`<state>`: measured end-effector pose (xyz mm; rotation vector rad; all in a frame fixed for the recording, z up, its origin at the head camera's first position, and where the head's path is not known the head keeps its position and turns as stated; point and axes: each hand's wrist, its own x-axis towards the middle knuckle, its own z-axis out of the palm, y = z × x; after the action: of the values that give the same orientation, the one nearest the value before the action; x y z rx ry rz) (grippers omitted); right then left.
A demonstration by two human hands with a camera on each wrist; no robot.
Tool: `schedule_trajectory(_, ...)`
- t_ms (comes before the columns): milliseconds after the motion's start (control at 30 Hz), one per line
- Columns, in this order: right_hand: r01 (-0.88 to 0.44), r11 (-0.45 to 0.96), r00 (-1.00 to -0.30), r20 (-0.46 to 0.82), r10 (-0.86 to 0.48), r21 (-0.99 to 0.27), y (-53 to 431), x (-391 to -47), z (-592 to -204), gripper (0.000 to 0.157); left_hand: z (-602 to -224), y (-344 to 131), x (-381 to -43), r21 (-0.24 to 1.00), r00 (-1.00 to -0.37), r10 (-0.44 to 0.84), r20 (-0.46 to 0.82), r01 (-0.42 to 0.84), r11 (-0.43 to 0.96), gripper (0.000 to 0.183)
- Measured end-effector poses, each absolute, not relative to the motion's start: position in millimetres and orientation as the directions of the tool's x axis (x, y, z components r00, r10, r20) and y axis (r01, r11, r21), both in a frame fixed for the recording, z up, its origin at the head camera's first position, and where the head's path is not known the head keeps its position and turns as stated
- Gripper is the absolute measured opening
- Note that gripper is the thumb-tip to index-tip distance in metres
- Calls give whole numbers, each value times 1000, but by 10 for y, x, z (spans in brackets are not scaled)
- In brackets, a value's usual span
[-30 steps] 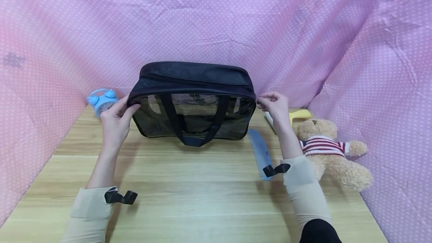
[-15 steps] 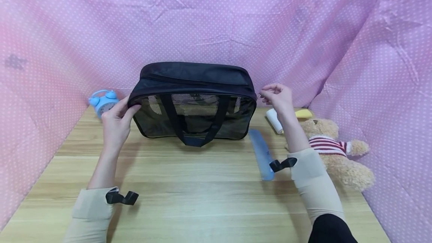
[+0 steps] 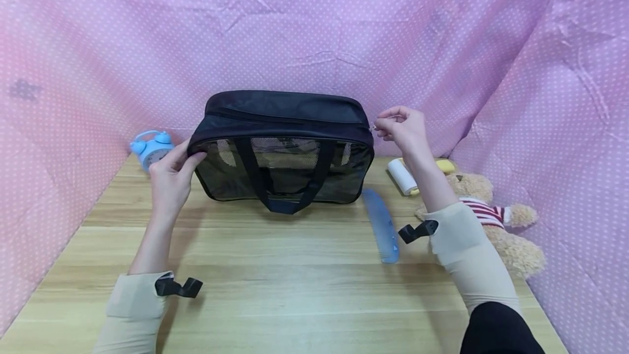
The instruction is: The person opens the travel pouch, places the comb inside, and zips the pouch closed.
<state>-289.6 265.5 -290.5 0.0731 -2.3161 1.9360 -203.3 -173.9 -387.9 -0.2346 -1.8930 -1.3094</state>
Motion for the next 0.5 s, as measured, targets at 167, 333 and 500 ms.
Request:
schedule_trajectory(167, -127, 247, -990, 138, 30, -961, 2588, -2904, -2803, 7, -3895, -1743, -2042, 693, -653, -277, 705, 551, 465, 33)
schedule_trajectory(333, -136, 292, -990, 143, 3, -947, 2532, -2930, -2688, 5, -3888, -1740, -2052, 691, -655, -273, 705, 545, 476, 33)
schedule_trajectory(500, -120, 331, -993, 116, -33, -936, 2467, -2986, -2545, 4, -3896, -1742, -2067, 692, -648, -284, 707, 548, 470, 35)
